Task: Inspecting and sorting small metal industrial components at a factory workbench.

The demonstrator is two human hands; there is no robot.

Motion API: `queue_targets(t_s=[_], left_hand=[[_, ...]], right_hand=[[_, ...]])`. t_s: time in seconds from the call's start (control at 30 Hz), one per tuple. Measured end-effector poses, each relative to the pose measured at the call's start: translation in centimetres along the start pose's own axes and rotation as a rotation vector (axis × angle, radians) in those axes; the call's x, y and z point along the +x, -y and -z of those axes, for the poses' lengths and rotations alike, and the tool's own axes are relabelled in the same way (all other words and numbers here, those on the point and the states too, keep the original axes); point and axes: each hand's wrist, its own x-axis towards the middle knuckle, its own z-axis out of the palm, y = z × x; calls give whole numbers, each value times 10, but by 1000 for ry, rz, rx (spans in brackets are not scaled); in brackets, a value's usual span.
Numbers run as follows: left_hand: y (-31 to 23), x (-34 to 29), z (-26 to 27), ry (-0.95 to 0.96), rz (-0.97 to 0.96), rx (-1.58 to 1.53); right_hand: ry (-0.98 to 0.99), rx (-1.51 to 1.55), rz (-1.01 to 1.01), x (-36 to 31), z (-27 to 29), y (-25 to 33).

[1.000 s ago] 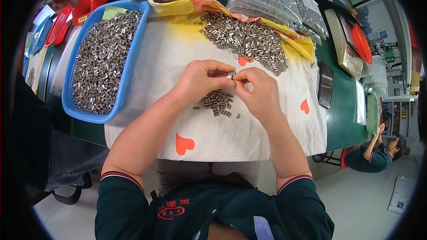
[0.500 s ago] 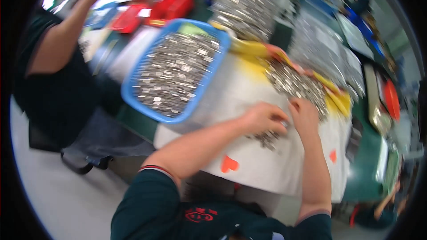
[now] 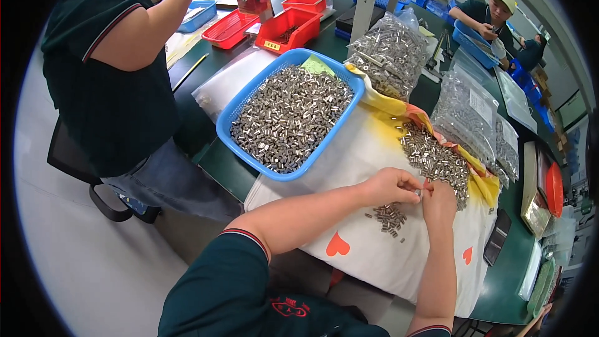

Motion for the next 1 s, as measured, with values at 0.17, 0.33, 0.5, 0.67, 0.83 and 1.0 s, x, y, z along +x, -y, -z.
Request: queue_targets(t_s=[0.17,0.33,0.5,0.67,0.83,1.0], left_hand=[[2,0,-1,-10,-24,18],[2,-3,0,-23,28,-59],[2,-2,-2,-1,-7,-48],[3,-3,-1,-1,-31,13],[-1,-4,2,-6,-51,94],[0,-1,-4,-21,-18,101]], right_hand=[[53,232,-124,-10,10,7],[54,936,-253,-29,16,7],[105,859,7,-30,22,2],[22,854,-17,-30,20,9],[-13,878,8,-30,22,17],[-83,647,123,-32,31,17]])
